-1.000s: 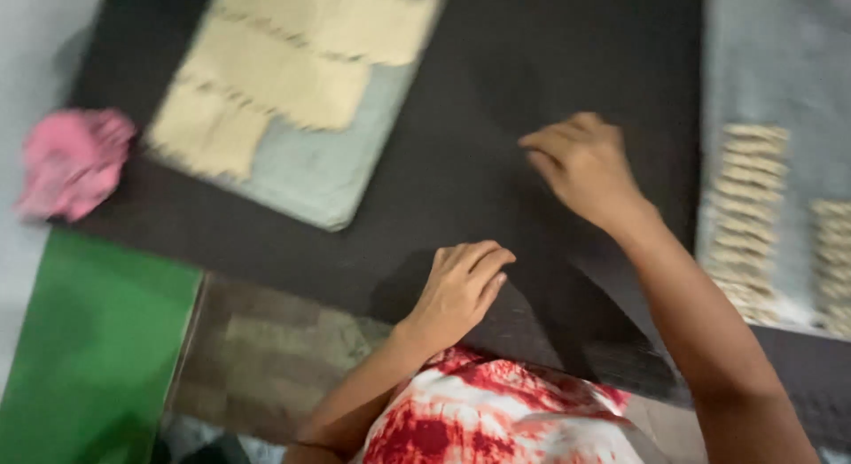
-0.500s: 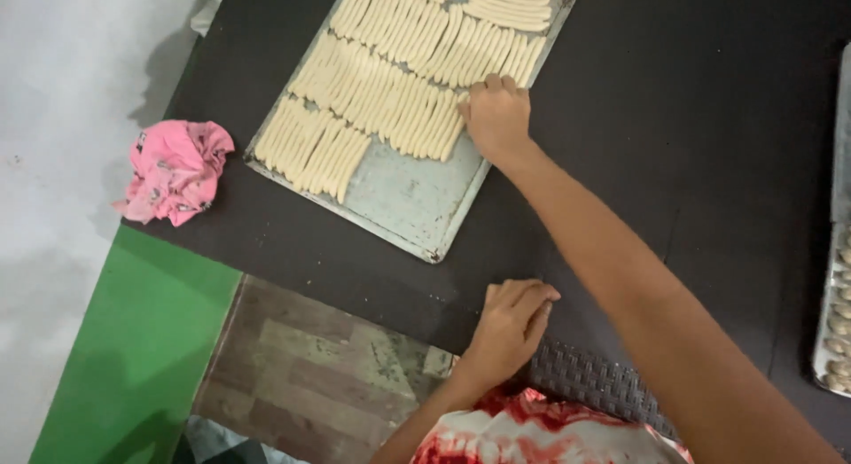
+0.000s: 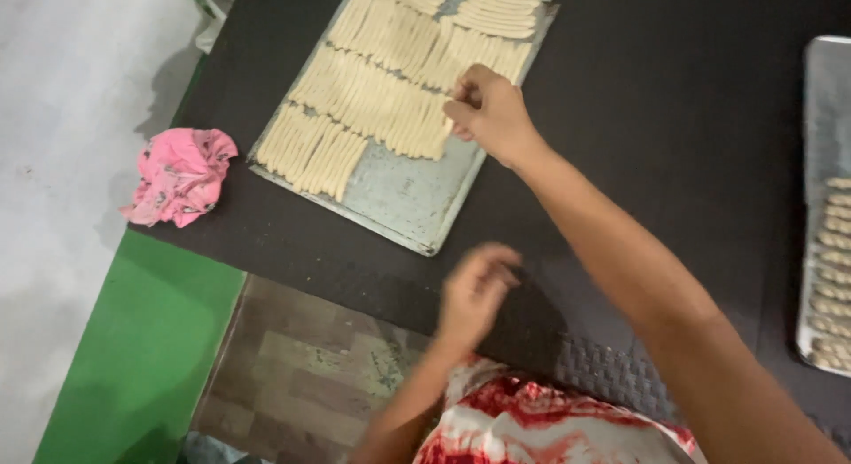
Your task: The person is taking long, thin strips of dough from a tray, twisting them into a spiral shape, and then placing them neatly onto a separate baking sheet.
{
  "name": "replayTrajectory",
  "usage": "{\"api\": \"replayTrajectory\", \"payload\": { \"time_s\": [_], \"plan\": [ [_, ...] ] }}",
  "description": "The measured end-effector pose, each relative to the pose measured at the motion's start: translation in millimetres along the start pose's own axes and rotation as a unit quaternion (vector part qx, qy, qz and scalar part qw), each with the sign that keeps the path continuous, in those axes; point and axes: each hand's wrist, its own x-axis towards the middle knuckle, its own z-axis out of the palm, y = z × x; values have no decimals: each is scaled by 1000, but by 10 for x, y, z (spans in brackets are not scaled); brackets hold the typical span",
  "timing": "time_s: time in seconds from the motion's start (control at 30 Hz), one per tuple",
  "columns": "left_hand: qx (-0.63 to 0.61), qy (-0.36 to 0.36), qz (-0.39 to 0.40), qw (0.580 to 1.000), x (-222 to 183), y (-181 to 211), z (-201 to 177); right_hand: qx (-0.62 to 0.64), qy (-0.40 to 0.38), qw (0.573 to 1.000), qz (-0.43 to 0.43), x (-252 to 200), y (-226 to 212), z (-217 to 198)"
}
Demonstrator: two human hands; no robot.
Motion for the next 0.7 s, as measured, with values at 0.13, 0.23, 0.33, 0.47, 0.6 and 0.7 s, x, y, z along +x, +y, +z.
{"api": "replayTrajectory", "payload": {
  "time_s": [0.13,0.23,0.33,0.47,0.6,0.7],
  "plan": [
    [-37,143,20,989,379,349,-288,142,-30,989,20,-438,-563,-330],
    [-43,194,131,971,646,331,-276,142,-78,986,-37,-931,-871,-591],
    [-474,-30,-179,861,615,284,92,177,-60,982,-17,-1408,-762,-803],
    [-395,-123,-228,881,222,-112,553,181,99,978,29,-2099,-276,-1143],
    [-98,-144,-132,976,234,-96,534,105,221,968,65,-2968,139,-1766],
    [-45,-142,-122,981,259,-113,408,123,301,942,88,-3856,1027,-2790]
  ]
}}
